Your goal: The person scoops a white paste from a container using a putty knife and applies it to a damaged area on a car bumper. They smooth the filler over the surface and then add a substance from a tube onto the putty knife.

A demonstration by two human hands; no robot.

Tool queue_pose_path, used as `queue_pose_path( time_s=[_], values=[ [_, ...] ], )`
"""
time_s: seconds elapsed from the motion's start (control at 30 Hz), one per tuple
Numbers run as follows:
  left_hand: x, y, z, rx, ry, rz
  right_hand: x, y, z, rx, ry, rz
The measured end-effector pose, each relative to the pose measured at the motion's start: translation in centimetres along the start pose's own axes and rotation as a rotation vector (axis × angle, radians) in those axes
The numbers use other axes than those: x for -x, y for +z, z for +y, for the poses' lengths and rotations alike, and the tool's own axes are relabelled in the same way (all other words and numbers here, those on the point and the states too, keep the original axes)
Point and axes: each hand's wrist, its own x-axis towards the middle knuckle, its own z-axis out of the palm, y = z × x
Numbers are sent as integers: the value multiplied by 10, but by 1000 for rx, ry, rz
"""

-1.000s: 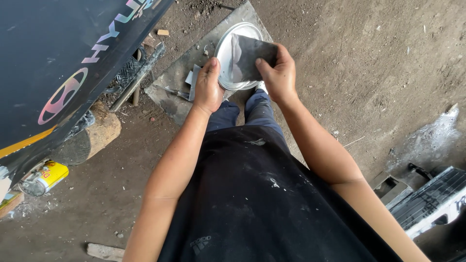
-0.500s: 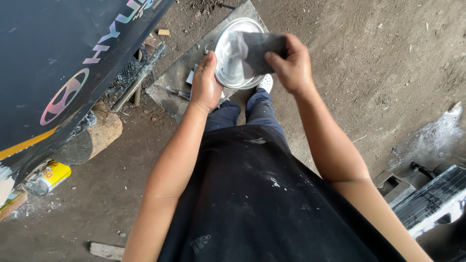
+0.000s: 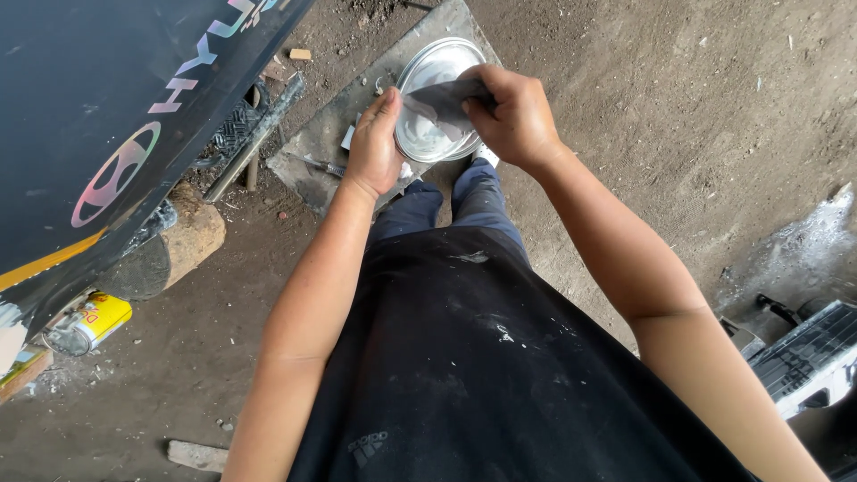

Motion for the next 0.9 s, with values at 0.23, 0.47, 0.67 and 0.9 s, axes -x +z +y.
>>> queue_pose_path(
  time_s=[0.23, 0.47, 0.67, 0.9],
  values=[
    [1, -9, -1, -13, -20, -24, -2, -5, -11, 219, -242, -181],
    [10, 11, 30, -57, 76, -73, 19, -26, 20, -126, -231, -255],
    [8, 16, 26, 41, 241, -63, 43, 23, 51, -1073, 363, 85],
    [5, 16, 10, 40, 380, -50, 43, 79, 38, -1429, 846, 349]
  ],
)
